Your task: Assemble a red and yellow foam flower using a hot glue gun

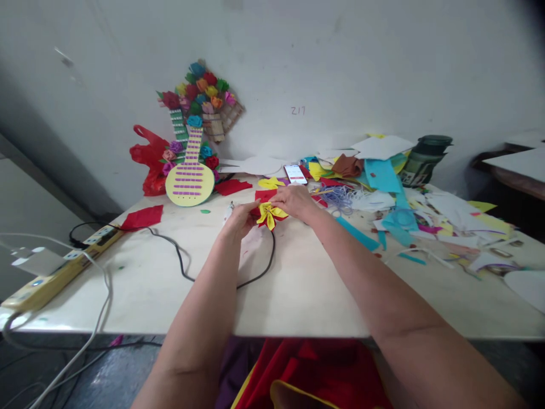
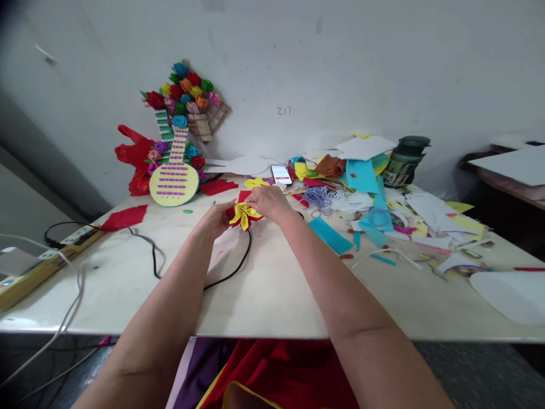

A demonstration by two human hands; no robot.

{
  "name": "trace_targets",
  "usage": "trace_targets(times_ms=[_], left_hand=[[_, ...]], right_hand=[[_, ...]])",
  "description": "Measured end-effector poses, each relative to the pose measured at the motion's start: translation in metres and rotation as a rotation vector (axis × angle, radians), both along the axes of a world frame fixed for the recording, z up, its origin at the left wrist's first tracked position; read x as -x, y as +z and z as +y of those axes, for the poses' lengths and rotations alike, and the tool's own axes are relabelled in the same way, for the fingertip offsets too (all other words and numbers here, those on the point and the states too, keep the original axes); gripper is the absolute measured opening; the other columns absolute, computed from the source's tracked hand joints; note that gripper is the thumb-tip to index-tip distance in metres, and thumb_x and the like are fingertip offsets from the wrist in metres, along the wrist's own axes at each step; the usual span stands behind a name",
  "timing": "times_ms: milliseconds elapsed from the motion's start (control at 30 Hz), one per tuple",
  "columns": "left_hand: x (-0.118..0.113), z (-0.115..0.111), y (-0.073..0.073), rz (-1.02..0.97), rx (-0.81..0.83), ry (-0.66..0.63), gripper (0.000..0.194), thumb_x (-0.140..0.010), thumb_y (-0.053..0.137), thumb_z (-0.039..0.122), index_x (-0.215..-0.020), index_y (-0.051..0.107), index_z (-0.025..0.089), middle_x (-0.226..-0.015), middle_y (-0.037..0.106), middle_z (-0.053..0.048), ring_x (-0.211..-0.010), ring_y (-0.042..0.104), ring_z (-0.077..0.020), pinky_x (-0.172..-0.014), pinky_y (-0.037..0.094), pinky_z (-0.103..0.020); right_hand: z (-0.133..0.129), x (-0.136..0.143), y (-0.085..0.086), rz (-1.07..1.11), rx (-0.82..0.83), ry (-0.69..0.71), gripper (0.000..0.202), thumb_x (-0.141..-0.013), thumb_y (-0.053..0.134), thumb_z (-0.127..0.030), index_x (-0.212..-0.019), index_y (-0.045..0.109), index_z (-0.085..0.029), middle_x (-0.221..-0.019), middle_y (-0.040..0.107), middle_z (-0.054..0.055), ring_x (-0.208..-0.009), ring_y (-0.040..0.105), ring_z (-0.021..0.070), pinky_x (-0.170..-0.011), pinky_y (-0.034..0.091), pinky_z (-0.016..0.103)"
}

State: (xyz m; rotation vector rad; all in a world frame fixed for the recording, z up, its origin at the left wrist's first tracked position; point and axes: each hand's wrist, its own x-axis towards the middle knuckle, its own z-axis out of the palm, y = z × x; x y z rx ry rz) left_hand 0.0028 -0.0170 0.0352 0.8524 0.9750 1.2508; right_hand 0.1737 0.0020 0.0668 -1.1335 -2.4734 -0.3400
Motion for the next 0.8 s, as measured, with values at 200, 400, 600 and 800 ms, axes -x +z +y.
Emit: trace_targets(times_ms=[200, 400, 600, 800], left_hand=[[-0.002, -0.004, 0.001, -0.086, 0.008, -0.030, 0.009, -0.065, 0.059, 0.008, -0.074, 0.063, 0.010, -0.070, 0.066, -0.008, -0.063, 0.061, -0.0167, -0.061, 0.050, -0.029], [-0.001, -0.006, 0.001, -0.127, -0.033, -0.074, 0.020, -0.057, 0.058, 0.001, -0.075, 0.060, 0.011, -0.074, 0.066, -0.007, -0.065, 0.062, -0.0172, -0.065, 0.052, -0.030], [-0.004, -0.005, -0.001, -0.121, -0.063, -0.041, 0.018, -0.057, 0.059, 0.001, -0.071, 0.059, 0.011, -0.069, 0.064, -0.006, -0.062, 0.061, -0.0164, -0.062, 0.051, -0.029], [-0.011, -0.002, -0.004, -0.100, -0.111, -0.026, 0.021, -0.053, 0.063, 0.003, -0.073, 0.061, 0.011, -0.070, 0.065, -0.005, -0.065, 0.062, -0.0173, -0.063, 0.051, -0.030]], right_hand=[[-0.002, 0.000, 0.001, -0.022, -0.040, -0.032, 0.029, -0.090, 0.045, -0.032, -0.096, 0.071, -0.024, -0.097, 0.068, 0.006, -0.084, 0.058, 0.0181, -0.063, 0.027, 0.028], [-0.006, 0.000, 0.003, -0.074, -0.102, -0.043, 0.031, -0.091, 0.040, -0.027, -0.090, 0.070, -0.021, -0.092, 0.066, 0.007, -0.080, 0.057, 0.0175, -0.057, 0.023, 0.028], [-0.008, 0.002, 0.004, -0.114, -0.166, -0.042, 0.029, -0.089, 0.041, -0.018, -0.085, 0.069, -0.018, -0.087, 0.065, 0.006, -0.075, 0.056, 0.0163, -0.055, 0.021, 0.029], [-0.010, 0.003, 0.003, -0.119, -0.202, -0.026, 0.026, -0.088, 0.042, -0.015, -0.086, 0.068, -0.016, -0.087, 0.065, 0.008, -0.074, 0.054, 0.0160, -0.056, 0.023, 0.028]])
